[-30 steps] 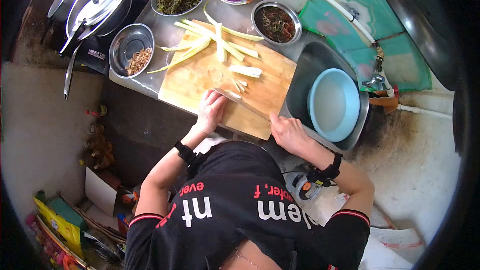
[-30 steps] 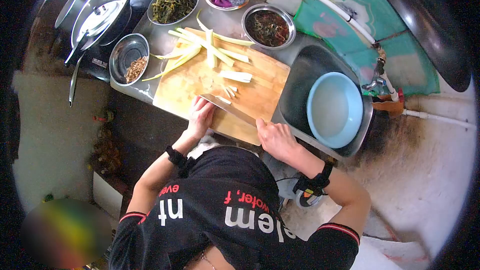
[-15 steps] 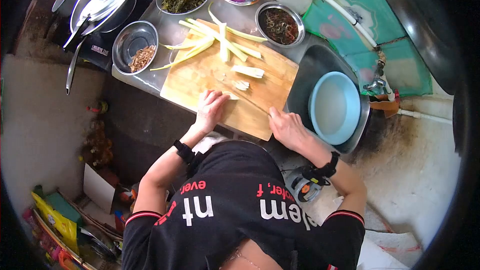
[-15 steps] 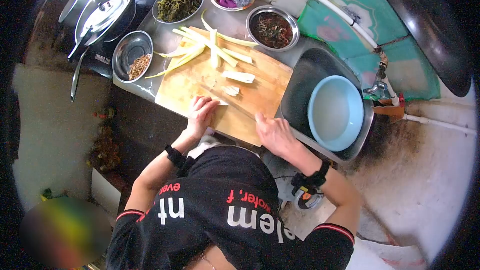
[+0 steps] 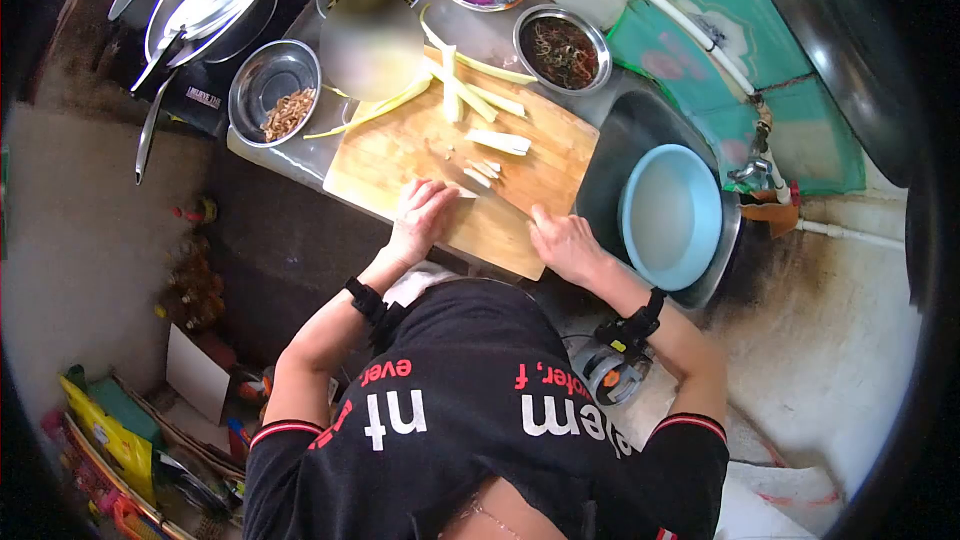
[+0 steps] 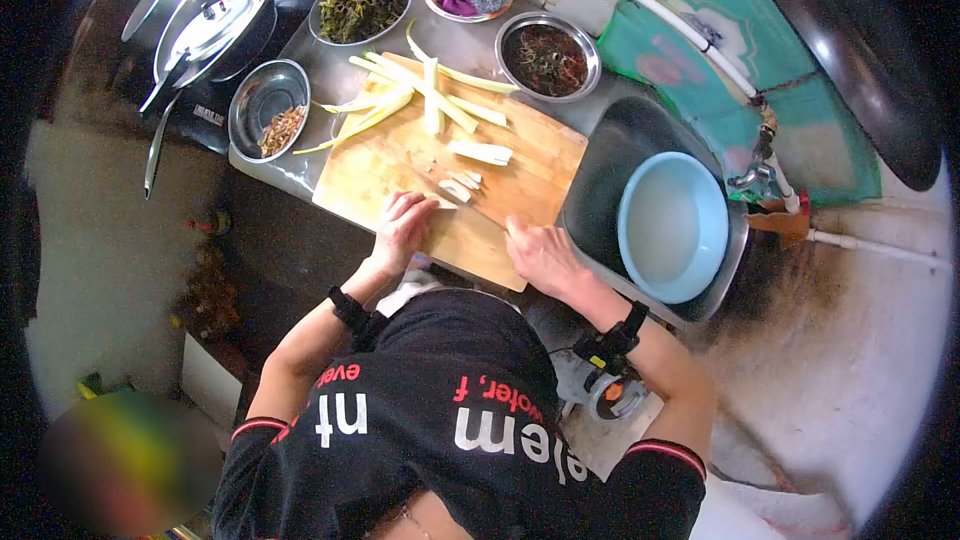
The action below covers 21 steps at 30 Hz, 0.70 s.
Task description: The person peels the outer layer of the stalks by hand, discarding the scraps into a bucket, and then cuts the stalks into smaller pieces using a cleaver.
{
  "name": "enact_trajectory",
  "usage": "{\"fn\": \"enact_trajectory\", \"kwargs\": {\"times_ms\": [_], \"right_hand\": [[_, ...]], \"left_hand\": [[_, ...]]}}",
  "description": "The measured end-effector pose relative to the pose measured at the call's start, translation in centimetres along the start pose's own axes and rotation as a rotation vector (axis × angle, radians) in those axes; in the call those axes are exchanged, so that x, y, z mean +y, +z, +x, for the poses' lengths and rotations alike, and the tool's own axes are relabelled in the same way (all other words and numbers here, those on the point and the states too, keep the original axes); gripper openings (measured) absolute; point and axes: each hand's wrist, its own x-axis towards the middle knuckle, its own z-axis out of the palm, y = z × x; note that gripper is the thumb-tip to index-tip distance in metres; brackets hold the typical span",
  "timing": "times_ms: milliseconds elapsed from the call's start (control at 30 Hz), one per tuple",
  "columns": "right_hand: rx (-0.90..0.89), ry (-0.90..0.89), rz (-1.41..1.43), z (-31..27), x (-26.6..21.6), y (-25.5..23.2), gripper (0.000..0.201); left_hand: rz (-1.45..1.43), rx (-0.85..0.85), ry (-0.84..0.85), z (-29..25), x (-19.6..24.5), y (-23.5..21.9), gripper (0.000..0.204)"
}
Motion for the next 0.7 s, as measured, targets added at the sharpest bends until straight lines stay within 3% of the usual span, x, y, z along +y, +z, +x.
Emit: {"fn": "enact_trajectory", "kwargs": {"times_ms": [67,267,333,567,700], "right_hand": [[0.065,0.006,0.015,0.0,-0.1,-0.9,0.012],[-0.058,-0.023,-0.088,-2.0,-1.3,-2.1,0.012],[-0.099,-0.034,-0.112,-1.9,-0.9,-1.9,0.012],[-0.107,-0.04,-0.078,-1.5,-0.6,-1.3,0.013],[-0.082,-0.02,-0.065,0.2,0.0,-0.1,0.012]], "left_hand": [[-0.024,0.005,-0.002,0.5,-0.1,0.1,0.029],[-0.003,0.012,0.003,-0.4,-0.9,0.6,0.03],[-0.042,-0.043,-0.044,-0.6,-0.8,0.3,0.03],[-0.071,0.008,-0.099,-1.4,-1.2,0.2,0.031],[-0.062,0.026,-0.053,-1.1,-1.5,0.6,0.032]]}}
